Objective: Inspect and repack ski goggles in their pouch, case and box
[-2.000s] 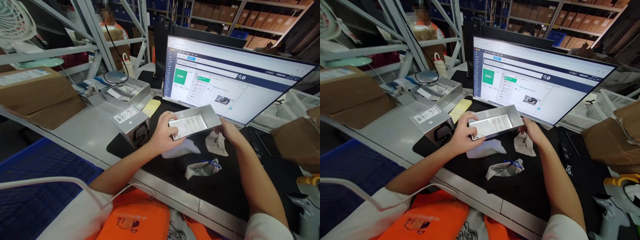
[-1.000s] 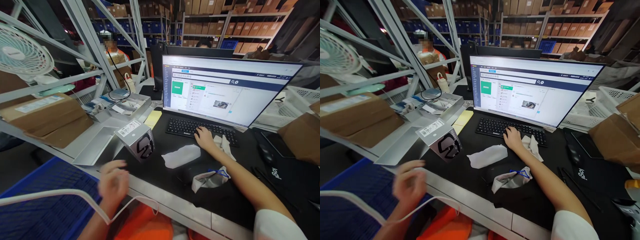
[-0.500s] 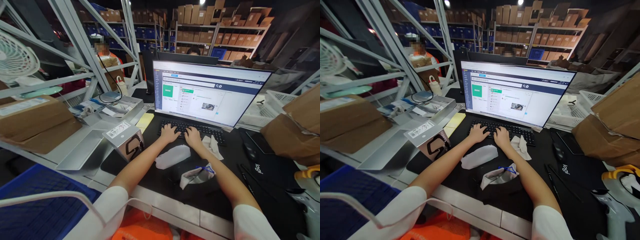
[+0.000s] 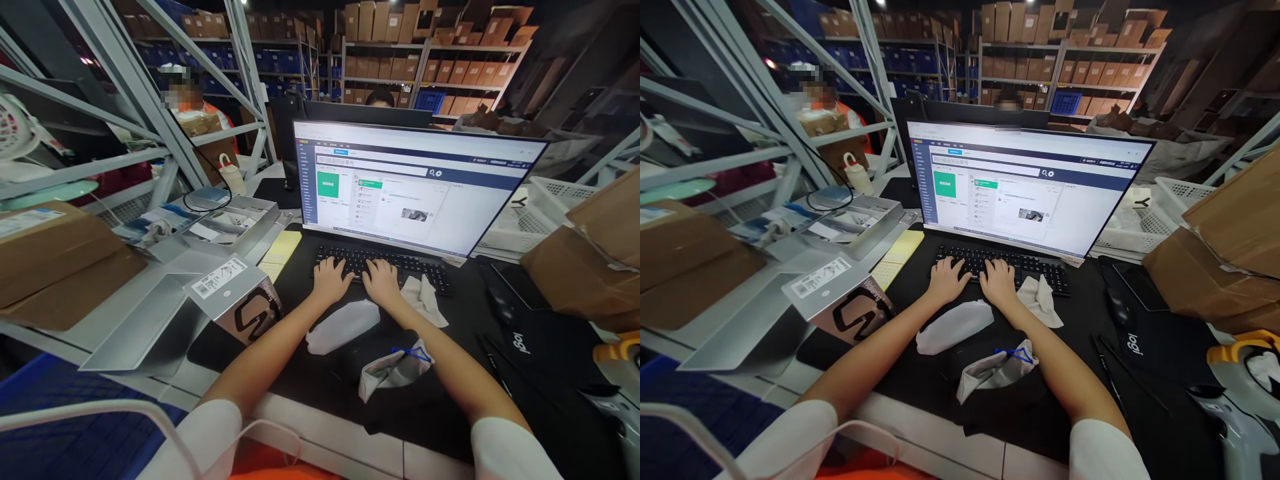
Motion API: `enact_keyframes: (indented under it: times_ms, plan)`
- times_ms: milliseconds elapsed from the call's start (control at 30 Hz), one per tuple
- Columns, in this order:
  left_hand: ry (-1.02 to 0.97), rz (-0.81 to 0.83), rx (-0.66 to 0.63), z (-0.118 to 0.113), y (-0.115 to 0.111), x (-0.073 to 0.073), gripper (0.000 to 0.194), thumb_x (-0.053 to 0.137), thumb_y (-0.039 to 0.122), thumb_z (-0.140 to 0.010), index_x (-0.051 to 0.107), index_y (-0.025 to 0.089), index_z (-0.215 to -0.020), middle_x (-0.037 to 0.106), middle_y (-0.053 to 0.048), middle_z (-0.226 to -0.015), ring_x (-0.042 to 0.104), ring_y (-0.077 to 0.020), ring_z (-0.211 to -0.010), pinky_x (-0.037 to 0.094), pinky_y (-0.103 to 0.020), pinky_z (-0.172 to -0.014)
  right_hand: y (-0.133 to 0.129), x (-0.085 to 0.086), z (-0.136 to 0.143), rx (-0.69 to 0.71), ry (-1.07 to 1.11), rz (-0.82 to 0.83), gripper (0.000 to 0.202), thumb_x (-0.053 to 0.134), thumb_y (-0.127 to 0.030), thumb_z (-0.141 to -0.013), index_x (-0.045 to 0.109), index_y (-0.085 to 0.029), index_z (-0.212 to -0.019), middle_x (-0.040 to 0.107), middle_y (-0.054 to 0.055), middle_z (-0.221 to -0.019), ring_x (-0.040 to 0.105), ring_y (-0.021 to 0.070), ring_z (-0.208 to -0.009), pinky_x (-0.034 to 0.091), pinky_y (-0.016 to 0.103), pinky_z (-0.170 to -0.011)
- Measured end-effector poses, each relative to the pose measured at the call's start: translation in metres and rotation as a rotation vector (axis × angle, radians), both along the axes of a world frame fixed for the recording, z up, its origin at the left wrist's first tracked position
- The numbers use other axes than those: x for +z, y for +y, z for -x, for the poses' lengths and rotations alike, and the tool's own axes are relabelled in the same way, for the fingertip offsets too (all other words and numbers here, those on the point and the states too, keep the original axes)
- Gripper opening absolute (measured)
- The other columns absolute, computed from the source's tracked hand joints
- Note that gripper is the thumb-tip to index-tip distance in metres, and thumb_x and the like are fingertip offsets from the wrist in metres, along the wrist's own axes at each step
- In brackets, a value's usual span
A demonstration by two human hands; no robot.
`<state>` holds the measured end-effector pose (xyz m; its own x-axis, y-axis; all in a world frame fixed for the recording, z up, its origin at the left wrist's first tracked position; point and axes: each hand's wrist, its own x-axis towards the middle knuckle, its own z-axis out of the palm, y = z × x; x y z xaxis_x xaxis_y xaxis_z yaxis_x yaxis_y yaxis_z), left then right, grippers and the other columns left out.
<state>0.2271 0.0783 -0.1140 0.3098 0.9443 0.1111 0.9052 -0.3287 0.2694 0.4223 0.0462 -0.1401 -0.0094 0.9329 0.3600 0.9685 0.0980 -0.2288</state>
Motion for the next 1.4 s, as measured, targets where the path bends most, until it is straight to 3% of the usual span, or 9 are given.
enact_keyframes:
  times_ms: [133, 500, 633, 833, 1233, 1400]
  plan:
    - [-0.023, -0.028, -0.007, 0.001, -0.001, -0.004, 0.063, 0.053, 0.054, -0.113, 0.065, 0.021, -0.165, 0.06, -0.021, -0.169, 0.053, -0.0408, -0.153, 0.043, -0.057, -0.129, -0.004, 0.003, 0.0, 0.013, 0.014, 0.033, 0.05, 0.052, -0.03, -0.112, 0.071, -0.014, -0.155, 0.072, 0.025, -0.151, 0.058, 0.0388, -0.145, 0.041, 0.054, -0.119]
    - [-0.114, -0.053, 0.014, -0.003, -0.001, -0.009, 0.062, 0.054, 0.047, -0.112, 0.066, 0.015, -0.164, 0.058, -0.024, -0.17, 0.053, -0.0433, -0.154, 0.038, -0.06, -0.133, -0.01, 0.009, -0.007, 0.059, 0.028, 0.041, 0.035, 0.055, -0.035, -0.113, 0.086, -0.02, -0.12, 0.074, 0.022, -0.148, 0.06, 0.0371, -0.147, 0.044, 0.053, -0.117]
    - [-0.14, -0.057, 0.04, -0.002, 0.0, -0.011, 0.06, 0.055, 0.047, -0.111, 0.067, 0.019, -0.162, 0.06, -0.023, -0.168, 0.056, -0.0428, -0.151, 0.042, -0.059, -0.129, -0.01, 0.011, -0.009, 0.062, 0.03, 0.049, 0.035, 0.057, -0.033, -0.112, 0.083, -0.019, -0.13, 0.074, 0.022, -0.15, 0.06, 0.0365, -0.148, 0.044, 0.052, -0.119]
    - [-0.138, -0.046, 0.031, -0.002, 0.0, -0.011, 0.059, 0.055, 0.046, -0.111, 0.067, 0.017, -0.161, 0.059, -0.024, -0.169, 0.053, -0.043, -0.155, 0.038, -0.061, -0.134, -0.01, 0.013, -0.01, 0.031, 0.037, 0.105, 0.038, 0.053, -0.025, -0.111, 0.08, -0.017, -0.136, 0.072, 0.022, -0.154, 0.06, 0.0347, -0.151, 0.044, 0.05, -0.121]
    - [-0.157, -0.043, 0.007, -0.002, 0.002, -0.017, 0.06, 0.055, 0.046, -0.111, 0.065, 0.017, -0.162, 0.057, -0.023, -0.171, 0.047, -0.0416, -0.162, 0.035, -0.061, -0.136, -0.008, 0.006, -0.013, 0.036, 0.075, 0.061, 0.039, 0.059, -0.028, -0.107, 0.08, -0.015, -0.136, 0.073, 0.024, -0.151, 0.062, 0.0383, -0.146, 0.046, 0.054, -0.119]
    - [-0.165, -0.055, 0.005, -0.003, 0.001, -0.017, 0.061, 0.054, 0.047, -0.112, 0.065, 0.015, -0.162, 0.058, -0.025, -0.169, 0.05, -0.0426, -0.158, 0.037, -0.06, -0.134, -0.008, 0.006, -0.007, 0.081, -0.016, 0.069, 0.047, 0.056, -0.035, -0.112, 0.076, -0.017, -0.151, 0.069, 0.023, -0.157, 0.056, 0.0377, -0.151, 0.043, 0.053, -0.121]
